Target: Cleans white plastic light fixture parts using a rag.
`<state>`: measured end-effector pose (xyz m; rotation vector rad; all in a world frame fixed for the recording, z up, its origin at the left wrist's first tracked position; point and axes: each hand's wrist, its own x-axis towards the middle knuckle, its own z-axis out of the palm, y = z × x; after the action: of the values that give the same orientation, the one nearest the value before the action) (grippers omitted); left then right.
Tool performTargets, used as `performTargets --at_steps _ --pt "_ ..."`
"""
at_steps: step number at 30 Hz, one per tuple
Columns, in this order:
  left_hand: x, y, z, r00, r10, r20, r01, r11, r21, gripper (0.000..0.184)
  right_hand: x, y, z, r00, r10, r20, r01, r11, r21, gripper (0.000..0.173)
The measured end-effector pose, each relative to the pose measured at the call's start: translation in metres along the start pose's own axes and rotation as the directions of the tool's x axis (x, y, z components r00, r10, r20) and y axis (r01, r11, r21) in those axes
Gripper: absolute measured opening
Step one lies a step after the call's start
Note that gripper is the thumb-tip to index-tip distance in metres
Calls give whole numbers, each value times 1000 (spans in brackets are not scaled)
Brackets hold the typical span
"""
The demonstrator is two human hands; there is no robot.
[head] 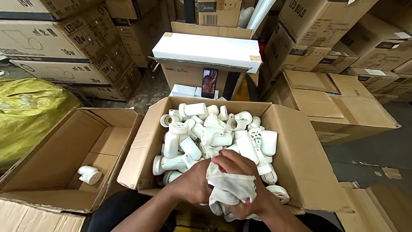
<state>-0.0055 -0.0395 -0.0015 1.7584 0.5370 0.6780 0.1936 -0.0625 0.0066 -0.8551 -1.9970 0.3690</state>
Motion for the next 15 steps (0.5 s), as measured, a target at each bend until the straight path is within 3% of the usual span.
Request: performTargets --at_steps 2,4,6,8,10,13,15 --pt "-1 7 0 988 -131 -85 150 943 298 59 -3 3 4 999 33 -24 -32 999 12 61" --pt "1 10 8 970 -71 -232 196 792 579 59 -5 2 9 969 247 -16 -246 968 52 52" --pt "6 5 17 949 34 -313 238 575 783 63 0 0 14 834 550 55 -552 832 59 44" --pt "9 0 18 949 19 -314 262 505 823 64 5 1 16 712 696 93 -701 712 40 42" --pt "9 5 12 959 -42 -279 247 605 757 65 -1 1 19 788 616 14 -615 785 67 43" --pt "1 12 -8 990 -130 -58 142 876 461 70 -9 -4 14 965 256 -62 -256 967 17 64" --pt "-3 8 -16 989 -101 106 80 979 188 66 -10 -6 10 997 17 -78 -22 997 -70 64"
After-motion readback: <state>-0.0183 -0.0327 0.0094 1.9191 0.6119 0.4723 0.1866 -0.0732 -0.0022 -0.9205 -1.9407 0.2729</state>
